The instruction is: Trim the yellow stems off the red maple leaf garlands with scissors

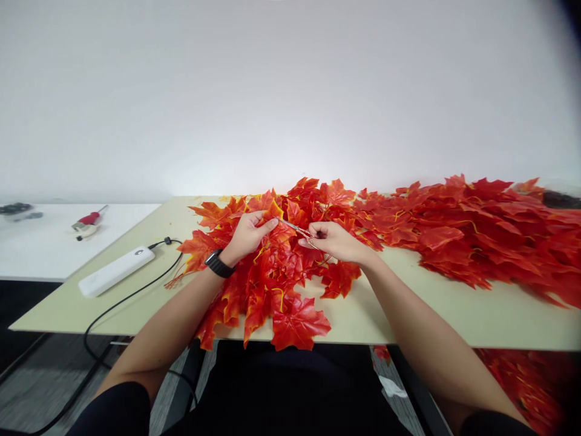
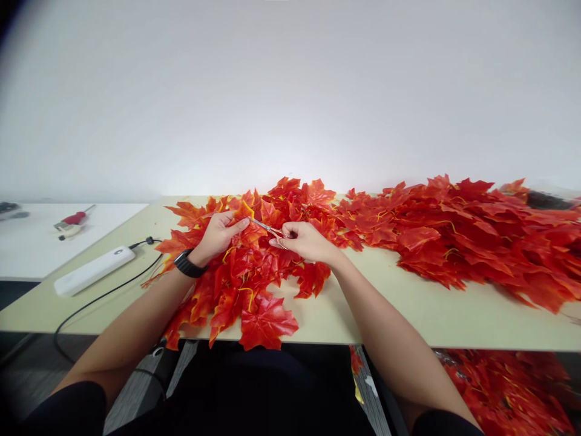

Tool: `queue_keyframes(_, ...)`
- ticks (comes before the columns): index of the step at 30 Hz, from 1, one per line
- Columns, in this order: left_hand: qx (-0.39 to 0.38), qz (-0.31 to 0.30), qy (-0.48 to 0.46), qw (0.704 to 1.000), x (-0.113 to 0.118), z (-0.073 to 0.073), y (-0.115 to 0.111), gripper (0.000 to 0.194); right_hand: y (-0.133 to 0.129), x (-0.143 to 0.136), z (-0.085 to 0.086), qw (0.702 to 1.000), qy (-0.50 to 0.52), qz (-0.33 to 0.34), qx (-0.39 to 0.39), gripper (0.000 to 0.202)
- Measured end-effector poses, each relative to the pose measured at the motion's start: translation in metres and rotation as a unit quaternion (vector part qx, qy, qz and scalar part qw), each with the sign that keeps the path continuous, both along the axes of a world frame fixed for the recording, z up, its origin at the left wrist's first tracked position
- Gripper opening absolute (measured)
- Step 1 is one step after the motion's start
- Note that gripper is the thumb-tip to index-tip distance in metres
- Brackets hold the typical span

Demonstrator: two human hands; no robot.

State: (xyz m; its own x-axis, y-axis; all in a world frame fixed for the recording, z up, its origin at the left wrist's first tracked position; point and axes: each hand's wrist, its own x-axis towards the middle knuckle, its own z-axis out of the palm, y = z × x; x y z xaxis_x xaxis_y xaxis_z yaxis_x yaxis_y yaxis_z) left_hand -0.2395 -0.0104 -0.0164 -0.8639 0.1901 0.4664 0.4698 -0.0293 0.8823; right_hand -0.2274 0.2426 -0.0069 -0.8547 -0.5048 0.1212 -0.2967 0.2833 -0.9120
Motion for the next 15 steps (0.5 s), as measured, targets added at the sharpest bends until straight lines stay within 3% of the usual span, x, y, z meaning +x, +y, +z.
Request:
queue_keyframes(8,0.019,0.017,-0.009,1.0,0.001,0.0,0.001,0.042,-0.007,0.005,0.001,1.0,-0.001,-0.018,-0.012,0.061)
queue_keyframes(15,0.092,0.001,-0.045,0.995,0.005,-0.002,0.008,0.042,-0.016,-0.001,-0.017,0.996,0.063,-0.04,-0.045,0.051)
